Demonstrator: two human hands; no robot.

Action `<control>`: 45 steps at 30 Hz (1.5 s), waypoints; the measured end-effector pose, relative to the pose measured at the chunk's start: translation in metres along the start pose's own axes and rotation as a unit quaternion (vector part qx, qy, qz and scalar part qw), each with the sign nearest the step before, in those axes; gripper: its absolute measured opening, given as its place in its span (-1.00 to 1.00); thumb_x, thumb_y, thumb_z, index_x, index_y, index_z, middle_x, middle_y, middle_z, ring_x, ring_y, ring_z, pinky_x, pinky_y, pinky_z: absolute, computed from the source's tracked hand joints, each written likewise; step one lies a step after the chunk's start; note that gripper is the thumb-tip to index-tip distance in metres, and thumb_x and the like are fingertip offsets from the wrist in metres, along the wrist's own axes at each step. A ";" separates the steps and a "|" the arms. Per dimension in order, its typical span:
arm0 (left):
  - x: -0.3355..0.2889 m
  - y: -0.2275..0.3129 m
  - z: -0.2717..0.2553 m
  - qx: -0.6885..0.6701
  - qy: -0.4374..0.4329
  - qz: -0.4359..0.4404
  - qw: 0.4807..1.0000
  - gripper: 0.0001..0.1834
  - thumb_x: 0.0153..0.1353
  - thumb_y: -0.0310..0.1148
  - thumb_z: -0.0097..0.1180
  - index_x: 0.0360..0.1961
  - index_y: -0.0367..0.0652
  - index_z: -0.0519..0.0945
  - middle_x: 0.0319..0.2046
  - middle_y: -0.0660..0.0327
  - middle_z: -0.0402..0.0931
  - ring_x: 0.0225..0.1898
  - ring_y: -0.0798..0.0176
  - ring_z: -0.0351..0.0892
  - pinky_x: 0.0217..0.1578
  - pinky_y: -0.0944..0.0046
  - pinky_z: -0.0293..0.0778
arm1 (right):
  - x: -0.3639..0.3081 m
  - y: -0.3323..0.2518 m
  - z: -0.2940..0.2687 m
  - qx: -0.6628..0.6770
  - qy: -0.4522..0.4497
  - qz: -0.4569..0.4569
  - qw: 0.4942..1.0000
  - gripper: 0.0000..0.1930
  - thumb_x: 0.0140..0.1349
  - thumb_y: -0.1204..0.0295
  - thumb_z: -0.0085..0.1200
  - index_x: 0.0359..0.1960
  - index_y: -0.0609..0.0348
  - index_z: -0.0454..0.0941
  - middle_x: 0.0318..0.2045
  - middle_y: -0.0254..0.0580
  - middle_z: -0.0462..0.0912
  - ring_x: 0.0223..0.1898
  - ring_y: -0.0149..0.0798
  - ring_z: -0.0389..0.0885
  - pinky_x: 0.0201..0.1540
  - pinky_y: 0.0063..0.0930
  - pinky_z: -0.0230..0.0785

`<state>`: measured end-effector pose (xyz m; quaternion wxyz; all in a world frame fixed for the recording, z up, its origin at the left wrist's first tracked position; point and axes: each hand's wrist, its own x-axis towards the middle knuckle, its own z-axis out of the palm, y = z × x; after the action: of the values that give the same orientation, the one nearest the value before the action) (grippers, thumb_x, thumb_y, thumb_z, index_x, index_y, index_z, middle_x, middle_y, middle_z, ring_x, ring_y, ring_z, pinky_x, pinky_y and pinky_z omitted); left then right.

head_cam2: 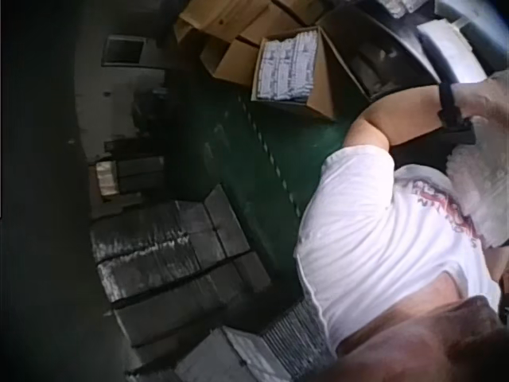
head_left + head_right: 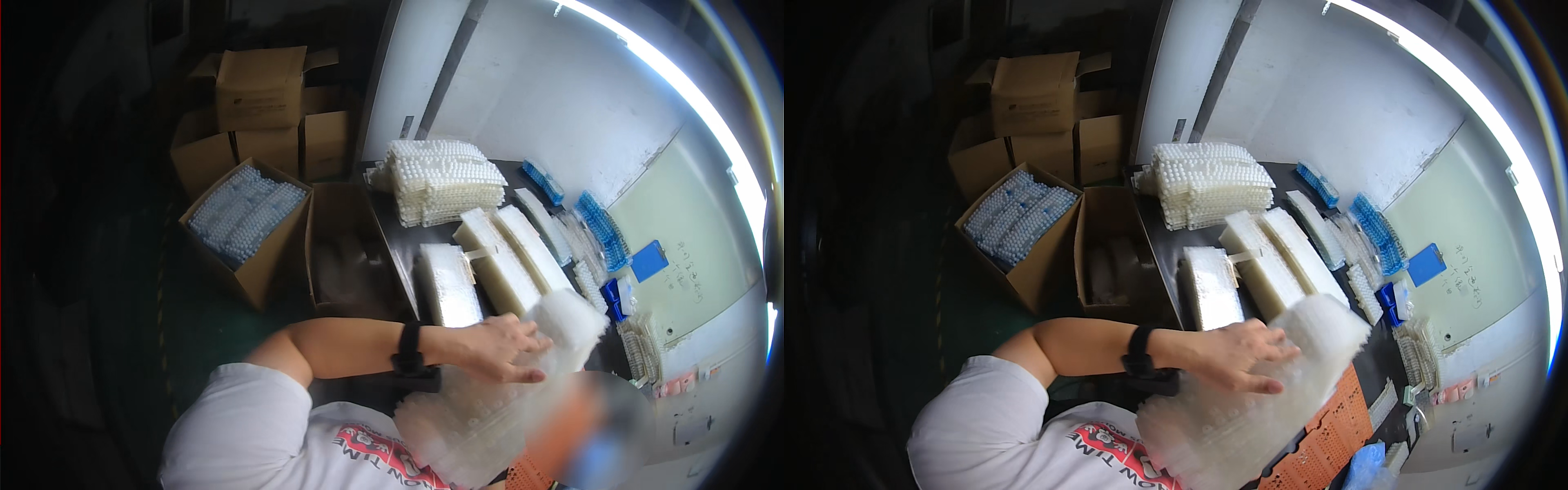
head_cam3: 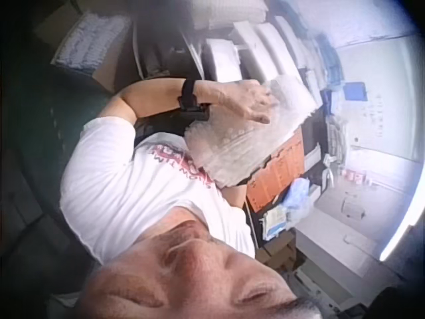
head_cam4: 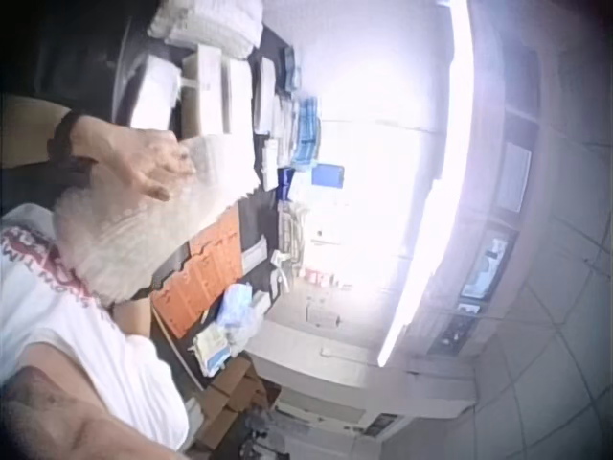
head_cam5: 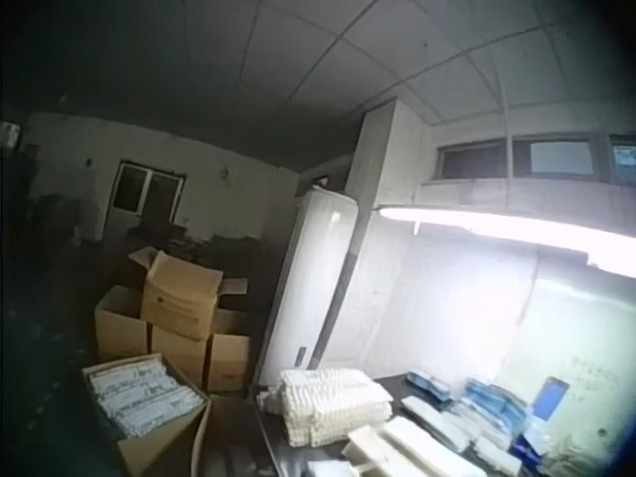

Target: Sorting and packaging white circular industrial components from a drying rack into piles on a workbench.

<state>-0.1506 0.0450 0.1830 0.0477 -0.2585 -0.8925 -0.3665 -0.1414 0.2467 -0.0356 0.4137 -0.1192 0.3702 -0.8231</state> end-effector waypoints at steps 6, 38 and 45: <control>-0.082 -0.023 -0.034 0.100 0.176 -0.061 0.977 -0.17 0.20 0.26 -0.24 0.24 -0.25 0.21 0.11 -0.27 0.17 0.11 -0.24 0.19 0.13 -0.07 0.15 | 0.041 0.030 0.064 0.055 -0.027 0.005 0.998 -0.40 0.34 0.03 -0.32 0.27 0.17 0.08 0.18 -0.08 0.28 0.13 -0.11 0.33 0.17 -0.23 0.20; -0.029 -0.200 -0.256 0.269 0.212 -0.190 0.920 -0.24 0.25 0.12 -0.19 0.25 -0.31 0.16 0.14 -0.32 0.15 0.18 -0.30 0.15 0.18 -0.07 0.06 | 0.421 -0.004 0.253 0.384 -0.302 0.225 0.843 -0.40 0.34 0.01 -0.32 0.27 0.15 0.09 0.18 -0.11 0.28 0.13 -0.12 0.33 0.19 -0.23 0.19; -0.096 -0.230 -0.374 0.175 0.203 -0.172 0.948 -0.27 0.28 0.01 -0.20 0.21 -0.47 0.16 0.19 -0.24 0.17 0.24 -0.15 0.15 0.23 0.09 0.04 | 0.492 -0.024 0.281 0.440 -0.296 0.093 0.843 -0.40 0.34 0.00 -0.33 0.27 0.14 0.09 0.18 -0.11 0.28 0.13 -0.12 0.33 0.19 -0.23 0.18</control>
<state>-0.2207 -0.3870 0.2836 0.2091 -0.0086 -0.9449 -0.2516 -0.3241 -0.2665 0.1236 0.5874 -0.1273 -0.1618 -0.7827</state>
